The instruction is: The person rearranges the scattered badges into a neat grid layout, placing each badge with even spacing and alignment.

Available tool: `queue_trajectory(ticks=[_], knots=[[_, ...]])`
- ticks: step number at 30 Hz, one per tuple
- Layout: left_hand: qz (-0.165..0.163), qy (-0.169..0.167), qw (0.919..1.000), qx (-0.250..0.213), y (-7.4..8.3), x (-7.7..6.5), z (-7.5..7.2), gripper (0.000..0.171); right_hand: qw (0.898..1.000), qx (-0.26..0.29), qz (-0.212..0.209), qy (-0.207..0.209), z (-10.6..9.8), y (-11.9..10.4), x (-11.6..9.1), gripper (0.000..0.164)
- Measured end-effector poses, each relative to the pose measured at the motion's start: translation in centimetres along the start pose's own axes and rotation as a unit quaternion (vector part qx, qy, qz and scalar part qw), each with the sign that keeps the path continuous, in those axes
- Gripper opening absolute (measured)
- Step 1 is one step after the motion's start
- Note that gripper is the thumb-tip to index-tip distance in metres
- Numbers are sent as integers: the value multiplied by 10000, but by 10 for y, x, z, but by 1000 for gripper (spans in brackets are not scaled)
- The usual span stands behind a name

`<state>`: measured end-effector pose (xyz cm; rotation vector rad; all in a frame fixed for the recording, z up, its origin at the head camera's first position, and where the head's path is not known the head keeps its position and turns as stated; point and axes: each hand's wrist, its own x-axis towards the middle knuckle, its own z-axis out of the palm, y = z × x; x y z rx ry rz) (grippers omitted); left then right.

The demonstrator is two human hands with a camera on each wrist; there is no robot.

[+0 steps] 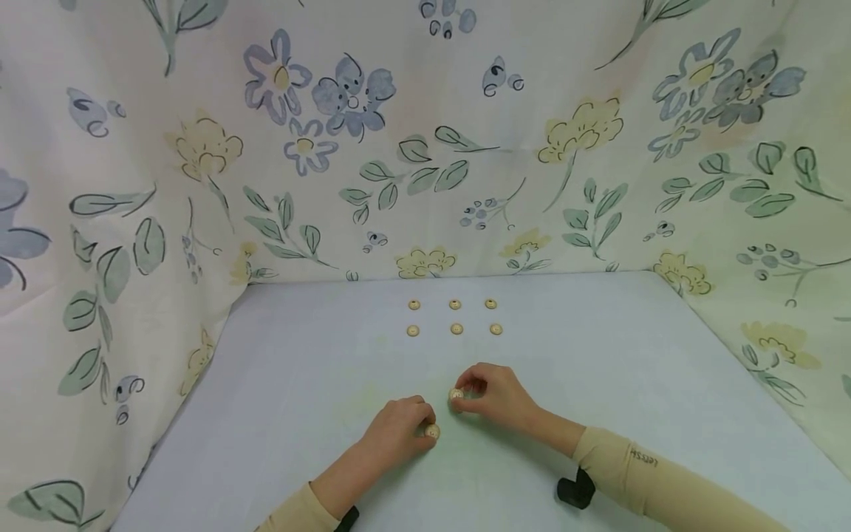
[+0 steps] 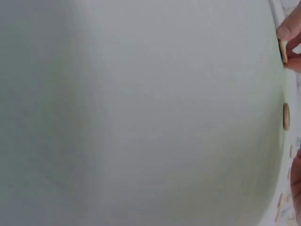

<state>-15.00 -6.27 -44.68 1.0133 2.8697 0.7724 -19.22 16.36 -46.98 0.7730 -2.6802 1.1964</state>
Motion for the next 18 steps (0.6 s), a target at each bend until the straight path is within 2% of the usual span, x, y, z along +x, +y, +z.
queue_trajectory(ticks=[7, 18], knots=[[-21, 24, 10000, 47, 0, 0, 0, 8, 9996, -179, 211, -39, 5, 5, 19, 17], [-39, -28, 9999, 109, 0, 1, 1, 9, 9992, -257, 305, -54, 20, 7, 51, 16]])
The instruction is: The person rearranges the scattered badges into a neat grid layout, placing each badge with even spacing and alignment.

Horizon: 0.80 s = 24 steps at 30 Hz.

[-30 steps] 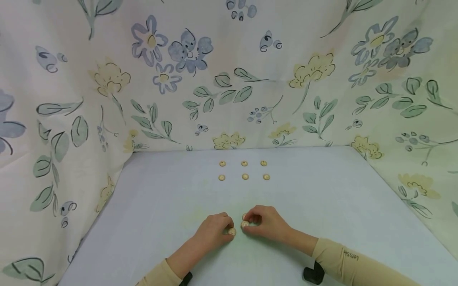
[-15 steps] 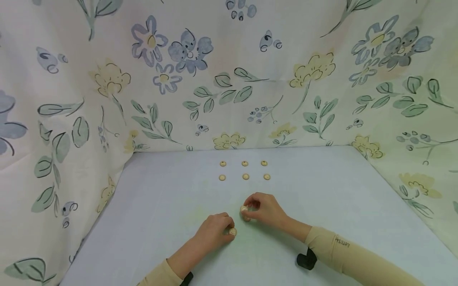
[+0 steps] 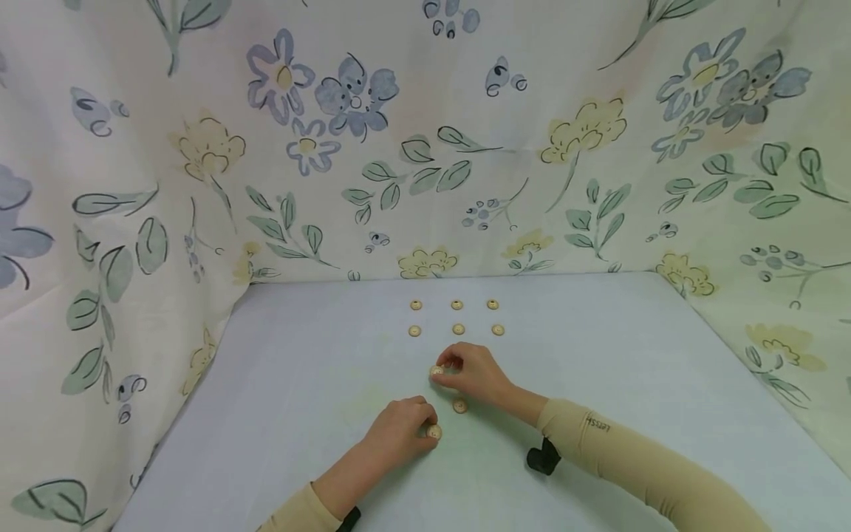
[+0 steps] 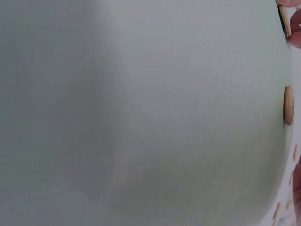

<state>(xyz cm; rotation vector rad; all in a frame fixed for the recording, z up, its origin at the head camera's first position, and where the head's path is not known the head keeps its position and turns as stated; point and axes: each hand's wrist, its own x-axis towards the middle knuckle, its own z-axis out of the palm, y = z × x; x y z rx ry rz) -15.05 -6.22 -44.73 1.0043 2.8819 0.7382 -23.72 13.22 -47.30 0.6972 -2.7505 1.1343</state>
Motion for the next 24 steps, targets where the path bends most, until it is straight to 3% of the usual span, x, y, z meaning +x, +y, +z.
queue_trajectory(ticks=[13, 24], knots=[[151, 95, 9998, 16, -2, 2, 0, 9, 10000, 35, 45, 56, 20, -7, 30, 17], [279, 193, 9994, 55, -3, 1, 1, 8, 10000, -37, -15, -1, 33, -9, 38, 16]])
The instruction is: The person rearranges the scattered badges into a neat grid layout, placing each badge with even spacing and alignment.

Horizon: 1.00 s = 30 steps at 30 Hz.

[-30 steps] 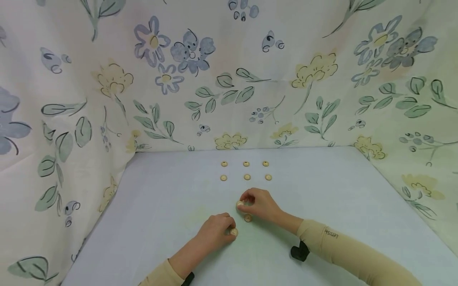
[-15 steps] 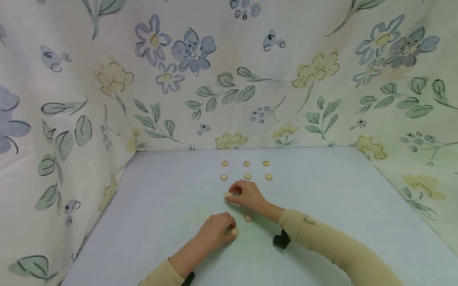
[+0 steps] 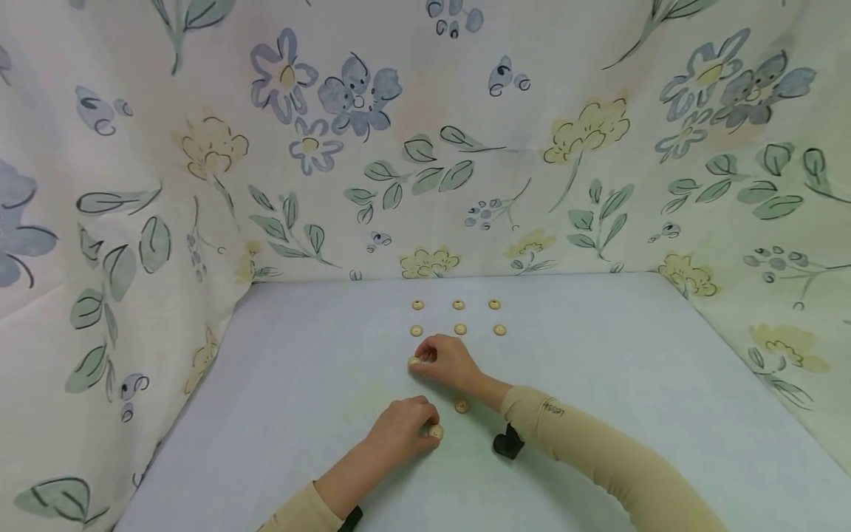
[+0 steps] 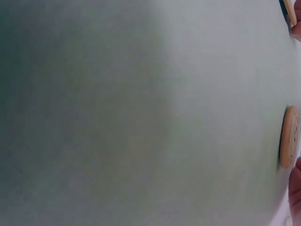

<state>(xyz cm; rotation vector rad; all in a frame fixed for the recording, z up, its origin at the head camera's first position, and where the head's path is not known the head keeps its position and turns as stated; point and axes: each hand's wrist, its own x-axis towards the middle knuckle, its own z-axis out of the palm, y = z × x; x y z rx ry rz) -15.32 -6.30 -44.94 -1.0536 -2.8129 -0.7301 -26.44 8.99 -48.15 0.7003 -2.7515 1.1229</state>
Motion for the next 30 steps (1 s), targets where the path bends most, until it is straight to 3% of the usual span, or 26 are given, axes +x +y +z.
queue_trajectory(ticks=[5, 20, 30], knots=[[104, 95, 9999, 46, -1, 0, 1, 8, 10000, -27, 10, -40, 0, -6, -1, 14], [-38, 24, 10000, 58, 0, -1, 1, 6, 9998, -87, -66, -156, 0, -9, -2, 17], [-71, -22, 10000, -14, 0, -1, 0, 6, 9997, 37, 125, -210, -4, -10, -5, 25]])
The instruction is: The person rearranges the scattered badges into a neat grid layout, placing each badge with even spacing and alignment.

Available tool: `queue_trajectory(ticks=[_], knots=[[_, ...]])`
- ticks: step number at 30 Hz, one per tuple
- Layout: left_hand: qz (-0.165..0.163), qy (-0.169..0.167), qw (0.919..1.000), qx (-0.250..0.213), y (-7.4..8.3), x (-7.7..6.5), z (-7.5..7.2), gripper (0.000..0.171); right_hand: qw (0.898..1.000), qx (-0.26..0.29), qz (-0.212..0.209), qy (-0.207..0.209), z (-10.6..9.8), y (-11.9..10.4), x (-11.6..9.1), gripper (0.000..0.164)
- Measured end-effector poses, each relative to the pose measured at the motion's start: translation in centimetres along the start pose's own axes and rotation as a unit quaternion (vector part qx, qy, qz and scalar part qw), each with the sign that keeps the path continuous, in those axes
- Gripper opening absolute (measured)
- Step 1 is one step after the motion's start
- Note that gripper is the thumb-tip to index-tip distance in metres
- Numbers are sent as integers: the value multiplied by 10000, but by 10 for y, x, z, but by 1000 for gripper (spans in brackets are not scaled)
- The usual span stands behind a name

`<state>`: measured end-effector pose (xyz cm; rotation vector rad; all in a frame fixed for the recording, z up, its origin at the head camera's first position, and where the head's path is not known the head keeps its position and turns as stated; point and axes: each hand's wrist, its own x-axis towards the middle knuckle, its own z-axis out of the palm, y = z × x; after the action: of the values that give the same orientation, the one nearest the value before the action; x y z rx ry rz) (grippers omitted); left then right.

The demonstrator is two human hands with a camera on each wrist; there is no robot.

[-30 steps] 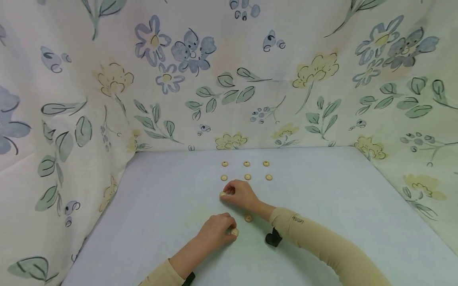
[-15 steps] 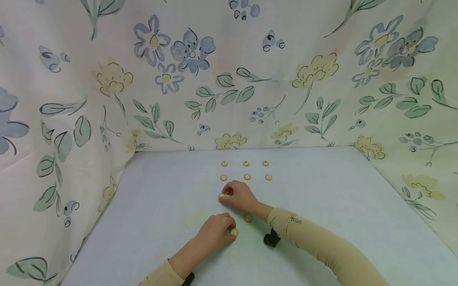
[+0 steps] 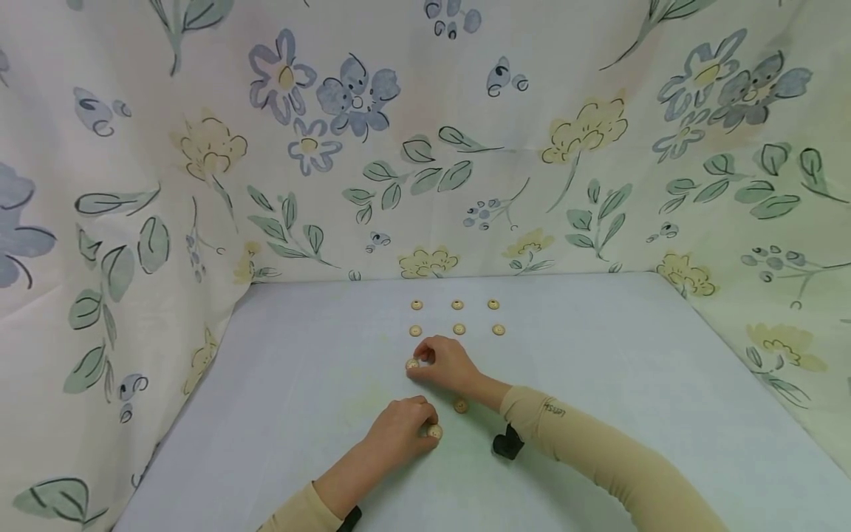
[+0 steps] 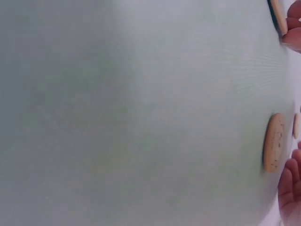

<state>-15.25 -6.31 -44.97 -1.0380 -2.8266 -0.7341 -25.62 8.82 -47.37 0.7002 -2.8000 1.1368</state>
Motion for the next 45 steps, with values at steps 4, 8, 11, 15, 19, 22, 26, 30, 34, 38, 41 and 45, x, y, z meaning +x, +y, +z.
queue_trajectory(ticks=[4, 8, 11, 15, 19, 22, 26, 30, 34, 38, 41, 45], knots=[[-26, -57, 10000, -40, 0, 0, 1, 7, 10000, 77, 37, 17, -4, 2, -4, 26], [-34, -74, 10000, -45, 0, 0, 1, 7, 9997, 227, 60, 74, -10, 1, -10, 26], [-21, -49, 10000, -15, 0, 0, 1, 7, 9993, 343, 70, 94, -14, 1, -16, 27], [-33, -52, 10000, -21, 1, 0, 1, 7, 9991, 400, 116, 115, -16, 8, -23, 29], [-53, -65, 9999, -64, 1, -1, 1, 7, 9983, 538, 195, 140, -19, 13, -30, 29], [-44, -38, 10000, -78, 1, 0, 1, 7, 9974, 653, 269, 122, -23, 16, -35, 29], [-34, -15, 10000, -89, 1, 0, 1, 8, 9969, 730, 259, 136, -28, 18, -43, 30], [-35, 8, 9999, -113, 1, 0, 1, 9, 9971, 724, 181, 175, -32, 21, -52, 30], [-38, 31, 9999, -91, 1, 0, 0, 9, 9971, 723, 181, 167, -36, 24, -61, 31], [-81, 31, 9999, -102, 2, 0, -1, 9, 9973, 693, 180, 158, -40, 26, -70, 31], [-110, 12, 9999, -118, 3, 1, -1, 8, 9974, 686, 151, 153, -42, 27, -75, 32], [-134, -13, 9998, -112, 3, 1, -1, 9, 9974, 696, 97, 142, -45, 28, -81, 33]])
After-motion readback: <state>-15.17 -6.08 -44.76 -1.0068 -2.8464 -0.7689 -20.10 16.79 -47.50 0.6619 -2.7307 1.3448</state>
